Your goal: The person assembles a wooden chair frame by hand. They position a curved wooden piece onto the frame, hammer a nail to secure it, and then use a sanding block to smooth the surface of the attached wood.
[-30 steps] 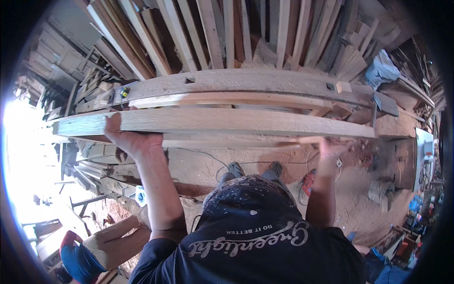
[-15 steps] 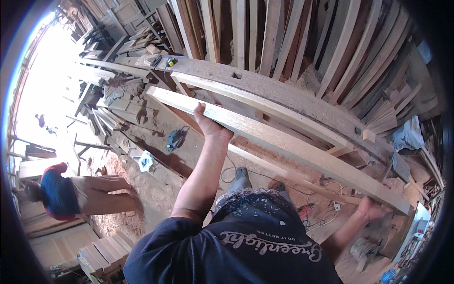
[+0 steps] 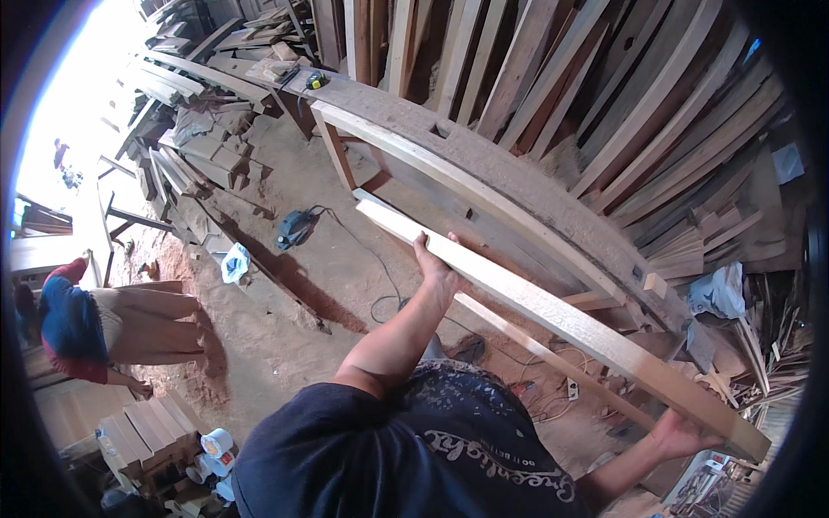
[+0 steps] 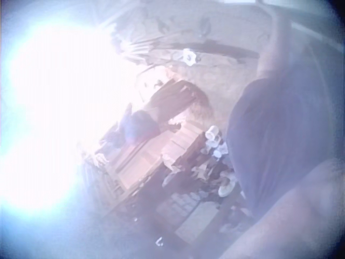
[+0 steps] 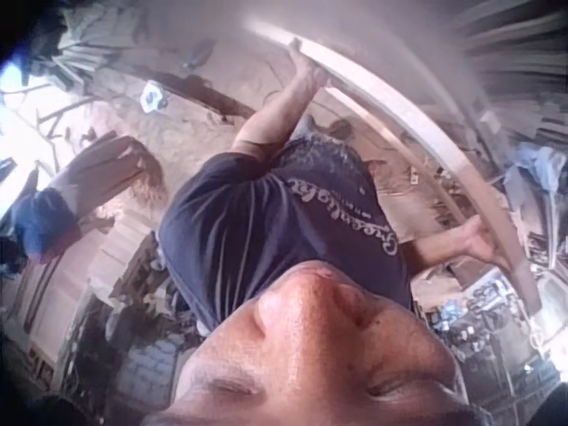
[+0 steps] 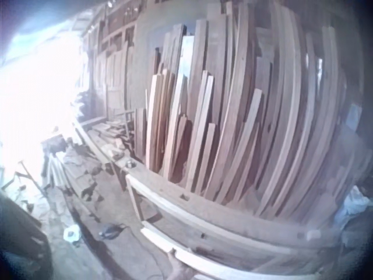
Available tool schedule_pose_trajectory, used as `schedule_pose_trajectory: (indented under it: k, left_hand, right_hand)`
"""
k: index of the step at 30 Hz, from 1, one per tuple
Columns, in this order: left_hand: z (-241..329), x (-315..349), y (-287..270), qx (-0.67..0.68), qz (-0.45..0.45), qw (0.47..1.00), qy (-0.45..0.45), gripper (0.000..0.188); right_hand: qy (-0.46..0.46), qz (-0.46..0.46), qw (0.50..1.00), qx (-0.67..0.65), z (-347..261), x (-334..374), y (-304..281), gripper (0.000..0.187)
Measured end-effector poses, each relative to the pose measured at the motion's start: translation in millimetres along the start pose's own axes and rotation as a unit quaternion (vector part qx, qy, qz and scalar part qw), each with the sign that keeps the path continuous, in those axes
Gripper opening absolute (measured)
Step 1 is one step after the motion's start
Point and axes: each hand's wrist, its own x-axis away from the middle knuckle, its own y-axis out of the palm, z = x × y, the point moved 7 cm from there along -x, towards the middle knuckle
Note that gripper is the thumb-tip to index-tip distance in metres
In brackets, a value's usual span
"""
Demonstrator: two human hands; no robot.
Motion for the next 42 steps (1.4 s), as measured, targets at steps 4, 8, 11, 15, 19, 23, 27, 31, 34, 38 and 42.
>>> schedule_pose_trajectory:
  k: [4, 8, 11, 15, 19, 23, 27, 31, 34, 38, 42]
  left_hand:
    - [-13.9, -39.4, -34.0, 0.027, -0.006, 1.000, 0.000, 0.072]
    - [-11.0, -77.0, -79.1, -0.020, 0.019, 1.000, 0.000, 0.083]
    - [12.2, -90.4, -108.0, -0.121, 0.064, 0.990, -0.029, 0.078]
    - [72.3, -42.9, -37.8, -0.337, 0.112, 0.909, 0.217, 0.064]
    - [23.4, 109.1, 185.5, -0.551, -0.276, 0.706, 0.349, 0.071]
    - [-51.1, 289.9, 274.7, -0.634, -0.547, 0.435, 0.332, 0.106]
    - [-50.6, 317.3, 282.8, -0.582, -0.524, 0.433, 0.447, 0.109]
    - [50.7, 267.1, 296.0, -0.531, -0.261, 0.476, 0.651, 0.080]
    - [116.7, 233.6, 295.2, -0.511, -0.248, 0.533, 0.628, 0.068]
    - [180.7, 208.9, 303.5, -0.497, -0.171, 0.536, 0.661, 0.072]
    - [221.4, 193.6, 307.8, -0.579, -0.102, 0.475, 0.655, 0.080]
  right_hand:
    - [0.002, -0.063, 0.998, 0.001, 18.6, 4.5, 41.0, 0.069]
    - [0.033, -0.071, 0.995, -0.057, 57.4, 10.2, 68.1, 0.074]
    - [0.014, 0.015, 1.000, 0.000, 78.2, 12.2, 57.4, 0.073]
    - [0.029, 0.078, 0.996, -0.012, 121.1, 20.0, 54.4, 0.079]
    - [0.101, 0.136, 0.985, 0.030, 197.5, 41.0, 94.7, 0.069]
    - [0.053, -0.220, 0.905, 0.360, 220.9, 58.4, 195.3, 0.041]
    - [-0.177, -0.136, 0.860, 0.460, 148.6, 66.7, 172.8, 0.064]
    - [-0.278, 0.150, 0.786, 0.531, 73.1, 70.3, 38.9, 0.059]
    - [-0.122, 0.160, 0.907, 0.371, 80.4, 37.0, -53.2, 0.064]
    - [0.004, 0.004, 0.981, 0.195, 134.5, -14.1, -60.1, 0.084]
    - [-0.003, 0.036, 0.975, 0.221, 168.7, -28.4, -25.3, 0.080]
